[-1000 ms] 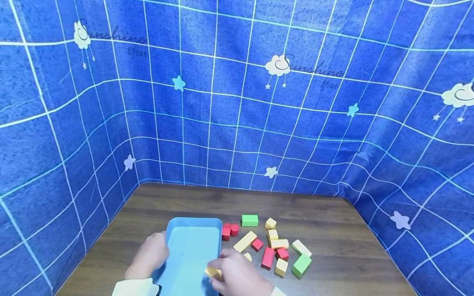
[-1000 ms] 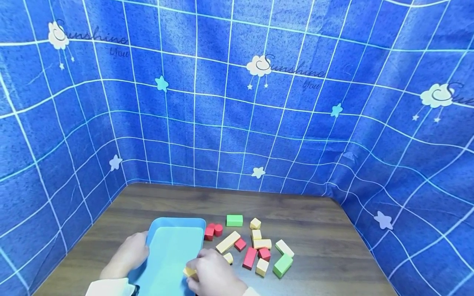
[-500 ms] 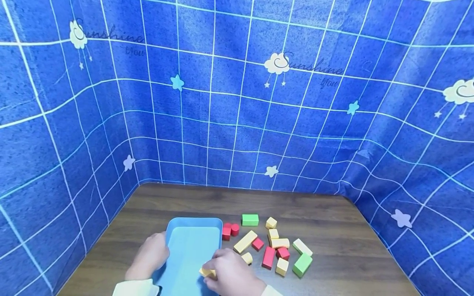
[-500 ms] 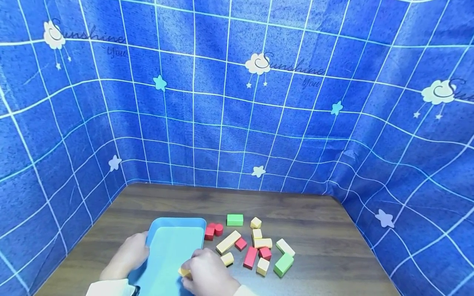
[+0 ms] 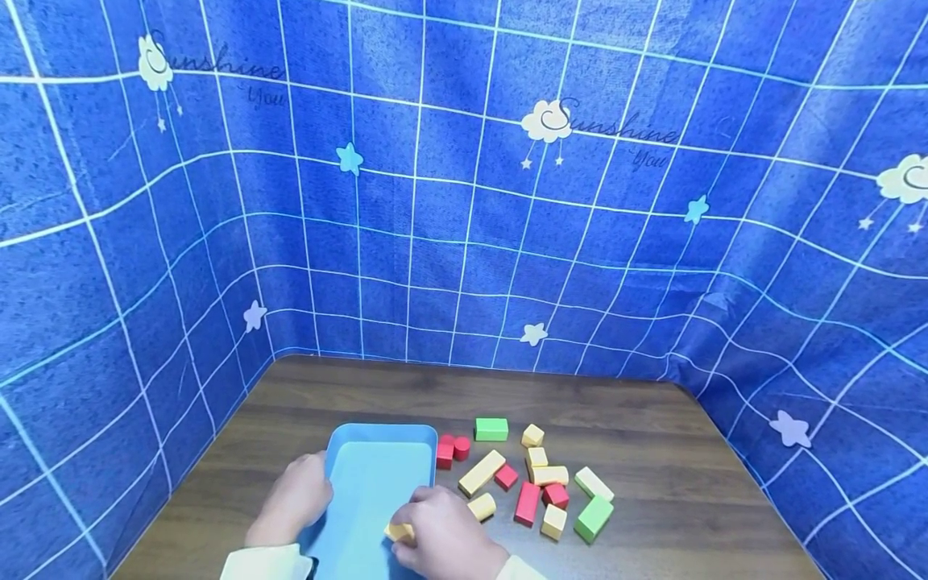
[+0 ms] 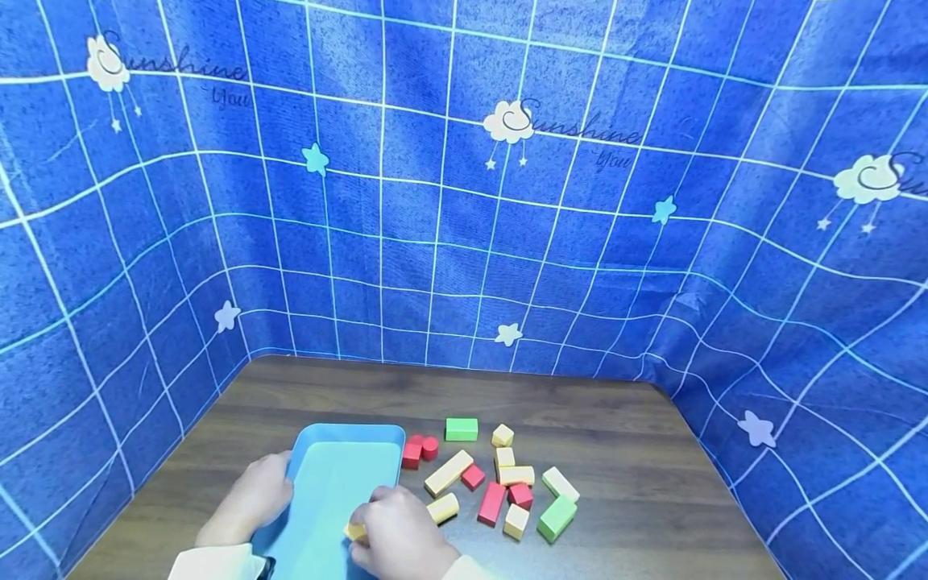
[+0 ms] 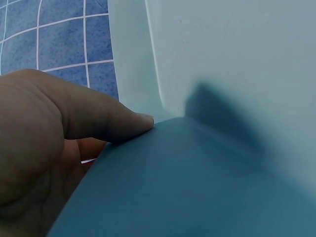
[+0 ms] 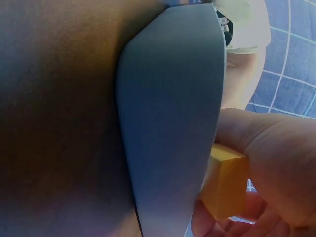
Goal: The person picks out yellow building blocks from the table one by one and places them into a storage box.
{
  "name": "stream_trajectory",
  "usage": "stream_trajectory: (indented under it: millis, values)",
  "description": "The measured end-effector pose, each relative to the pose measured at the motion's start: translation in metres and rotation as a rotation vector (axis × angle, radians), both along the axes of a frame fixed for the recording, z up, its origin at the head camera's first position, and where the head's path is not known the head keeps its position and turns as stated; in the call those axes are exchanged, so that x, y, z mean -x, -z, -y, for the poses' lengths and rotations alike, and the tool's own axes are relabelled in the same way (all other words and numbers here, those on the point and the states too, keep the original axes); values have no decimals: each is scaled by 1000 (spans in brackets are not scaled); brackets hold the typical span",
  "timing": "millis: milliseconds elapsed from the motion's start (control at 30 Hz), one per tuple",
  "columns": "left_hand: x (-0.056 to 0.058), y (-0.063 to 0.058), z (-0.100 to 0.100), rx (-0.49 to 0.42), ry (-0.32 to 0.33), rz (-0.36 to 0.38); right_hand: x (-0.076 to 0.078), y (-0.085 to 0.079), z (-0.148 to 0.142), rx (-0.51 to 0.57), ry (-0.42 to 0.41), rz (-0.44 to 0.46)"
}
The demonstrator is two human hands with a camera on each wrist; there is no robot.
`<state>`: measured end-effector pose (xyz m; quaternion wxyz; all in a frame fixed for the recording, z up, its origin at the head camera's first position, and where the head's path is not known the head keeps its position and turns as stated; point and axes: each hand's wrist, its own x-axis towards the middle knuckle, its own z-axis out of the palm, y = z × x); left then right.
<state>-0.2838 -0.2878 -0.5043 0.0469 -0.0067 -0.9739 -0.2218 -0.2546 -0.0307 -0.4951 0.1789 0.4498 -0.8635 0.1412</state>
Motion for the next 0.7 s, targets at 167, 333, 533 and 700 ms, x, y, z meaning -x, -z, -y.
stream_trajectory:
  millis: [167, 333, 533, 700]
  values:
    - [0, 0, 0, -3, 4, -7, 2, 0, 3, -19, 2, 24]
    - [-1, 1, 1, -13, 5, 3, 3, 3, 7, -24, 18, 18]
    - [-2, -1, 1, -26, 1, 5, 2, 4, 13, -30, 83, -7]
    - [-1, -2, 0, -31, -17, 36, 0, 3, 17, -32, 112, -33]
